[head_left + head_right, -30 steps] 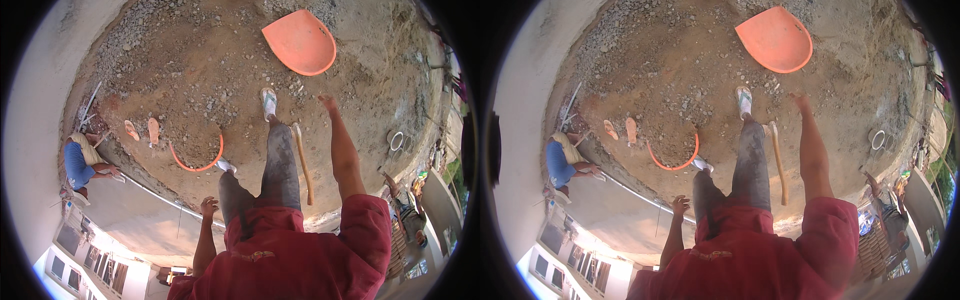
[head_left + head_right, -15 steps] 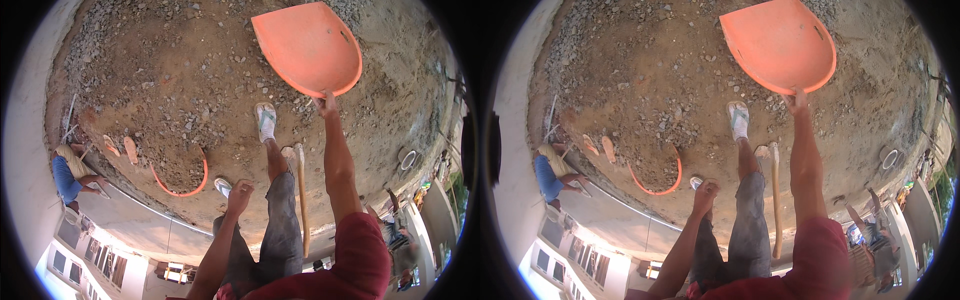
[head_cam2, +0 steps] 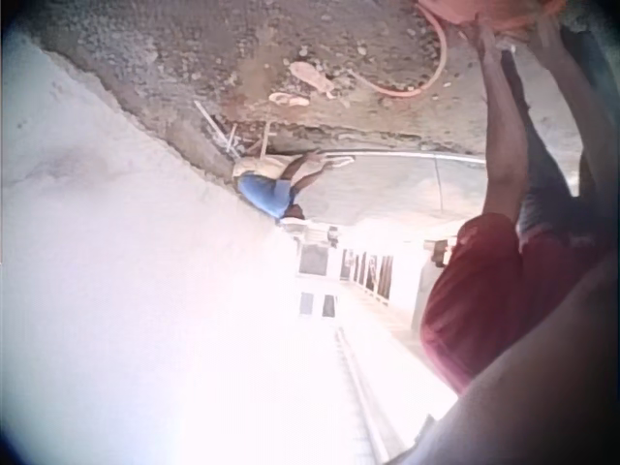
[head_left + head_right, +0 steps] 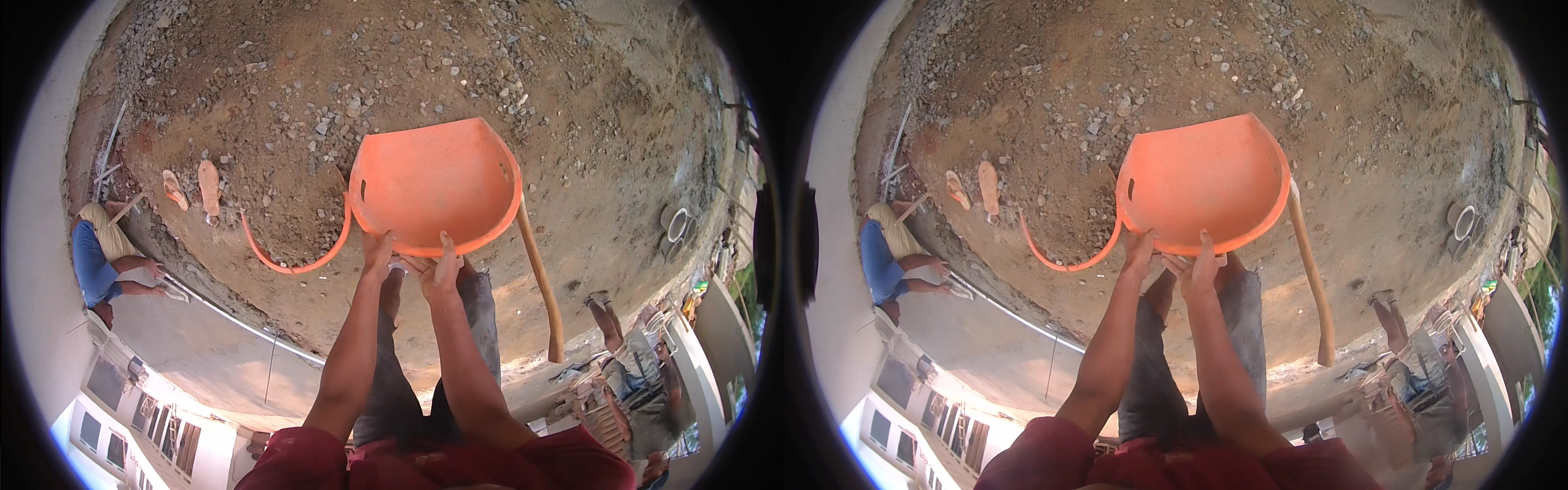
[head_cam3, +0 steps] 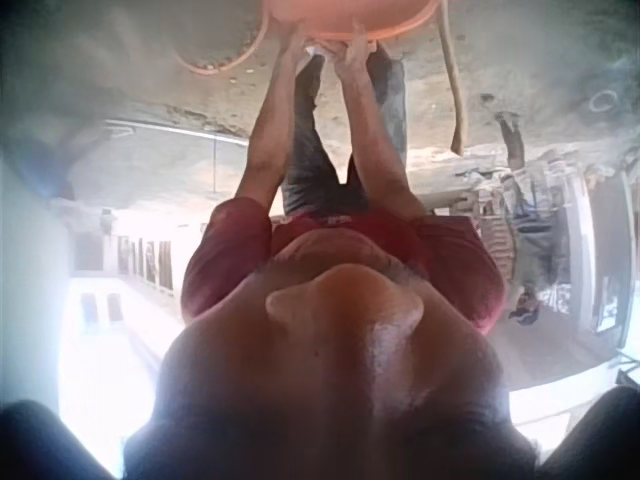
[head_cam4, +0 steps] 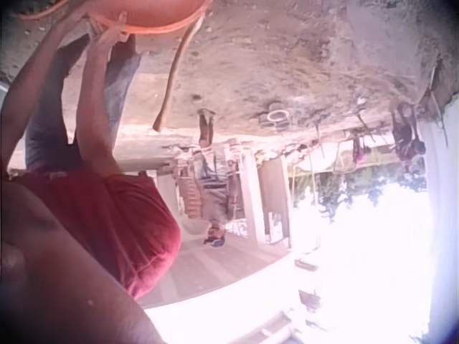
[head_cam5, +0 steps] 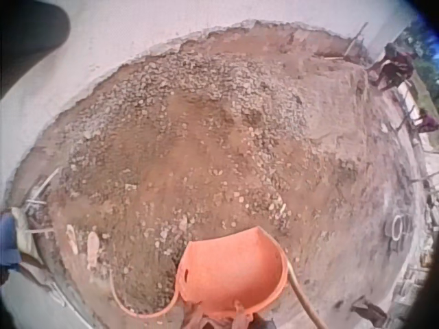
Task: The person uses a hoe to scrape and move gravel into a plastic scoop and then picks up the scoop to relocate the material.
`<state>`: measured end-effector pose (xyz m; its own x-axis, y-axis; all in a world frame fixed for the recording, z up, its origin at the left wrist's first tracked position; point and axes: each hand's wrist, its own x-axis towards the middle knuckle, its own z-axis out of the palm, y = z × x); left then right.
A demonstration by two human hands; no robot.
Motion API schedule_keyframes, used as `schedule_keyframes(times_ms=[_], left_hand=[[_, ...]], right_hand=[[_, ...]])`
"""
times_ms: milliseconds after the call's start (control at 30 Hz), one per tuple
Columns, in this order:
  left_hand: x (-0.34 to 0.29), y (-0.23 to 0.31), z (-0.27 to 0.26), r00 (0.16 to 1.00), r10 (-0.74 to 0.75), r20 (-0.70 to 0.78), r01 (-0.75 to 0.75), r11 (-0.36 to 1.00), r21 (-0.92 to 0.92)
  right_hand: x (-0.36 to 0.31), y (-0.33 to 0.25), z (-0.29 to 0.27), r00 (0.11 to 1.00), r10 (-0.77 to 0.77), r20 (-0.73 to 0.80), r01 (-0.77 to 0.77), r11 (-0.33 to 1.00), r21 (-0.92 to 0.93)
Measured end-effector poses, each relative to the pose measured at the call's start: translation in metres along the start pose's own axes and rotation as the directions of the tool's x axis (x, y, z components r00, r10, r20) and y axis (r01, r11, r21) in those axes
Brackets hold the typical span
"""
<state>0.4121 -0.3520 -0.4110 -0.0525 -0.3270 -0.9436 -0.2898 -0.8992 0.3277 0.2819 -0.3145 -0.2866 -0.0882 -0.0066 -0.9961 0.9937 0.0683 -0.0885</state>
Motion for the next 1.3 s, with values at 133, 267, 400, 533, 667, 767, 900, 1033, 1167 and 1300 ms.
schedule_keyframes(times_ms=[133, 267, 400, 533, 667, 767, 900, 1033, 1167, 1300], left_hand=[[-0.008, -0.004, -0.012, 1.0, -0.018, -0.004, 0.018, 1.0, 0.014], [0.038, -0.061, -0.015, 0.985, 0.152, -0.084, -0.148, 0.987, 0.059], [0.085, -0.046, -0.009, 0.987, 0.162, 0.016, -0.162, 0.979, 0.126], [0.108, 0.058, 0.041, 0.994, -0.006, 0.108, -0.026, 0.956, 0.292], [0.113, 0.041, 0.069, 0.998, 0.006, 0.07, -0.018, 0.983, 0.182], [0.138, 0.004, 0.089, 0.983, 0.173, 0.055, -0.154, 0.957, -0.247], [0.165, 0.005, 0.107, 0.987, 0.162, -0.016, -0.158, 0.925, -0.344], [0.214, 0.04, 0.086, 0.99, 0.139, 0.002, -0.134, 0.958, -0.253], [0.242, 0.085, 0.088, 0.97, 0.242, 0.009, -0.235, 0.95, -0.208], [0.279, 0.133, 0.108, 0.928, 0.37, 0.037, -0.352, 0.906, -0.234]], right_hand=[[0.075, 0.011, -0.07, 0.99, -0.085, -0.109, 0.081, 0.996, -0.043], [0.161, 0.031, -0.142, 0.989, -0.11, 0.101, 0.102, 0.991, 0.081], [0.2, 0.017, -0.138, 0.993, -0.107, 0.059, 0.104, 0.994, 0.046], [0.235, -0.069, -0.104, 0.981, -0.145, 0.127, 0.136, 0.988, 0.073], [0.247, -0.106, -0.115, 0.975, -0.196, 0.101, 0.198, 0.98, -0.013], [0.25, -0.124, -0.096, 0.978, -0.196, 0.069, 0.198, 0.98, -0.025], [0.258, -0.148, -0.087, 0.967, -0.216, 0.132, 0.224, 0.973, -0.051], [0.272, -0.148, -0.042, 0.979, -0.169, 0.113, 0.172, 0.985, -0.011], [0.287, -0.165, -0.005, 0.971, -0.199, 0.134, 0.201, 0.98, 0.003], [0.31, -0.192, 0.034, 0.937, -0.267, 0.227, 0.286, 0.957, -0.054]])
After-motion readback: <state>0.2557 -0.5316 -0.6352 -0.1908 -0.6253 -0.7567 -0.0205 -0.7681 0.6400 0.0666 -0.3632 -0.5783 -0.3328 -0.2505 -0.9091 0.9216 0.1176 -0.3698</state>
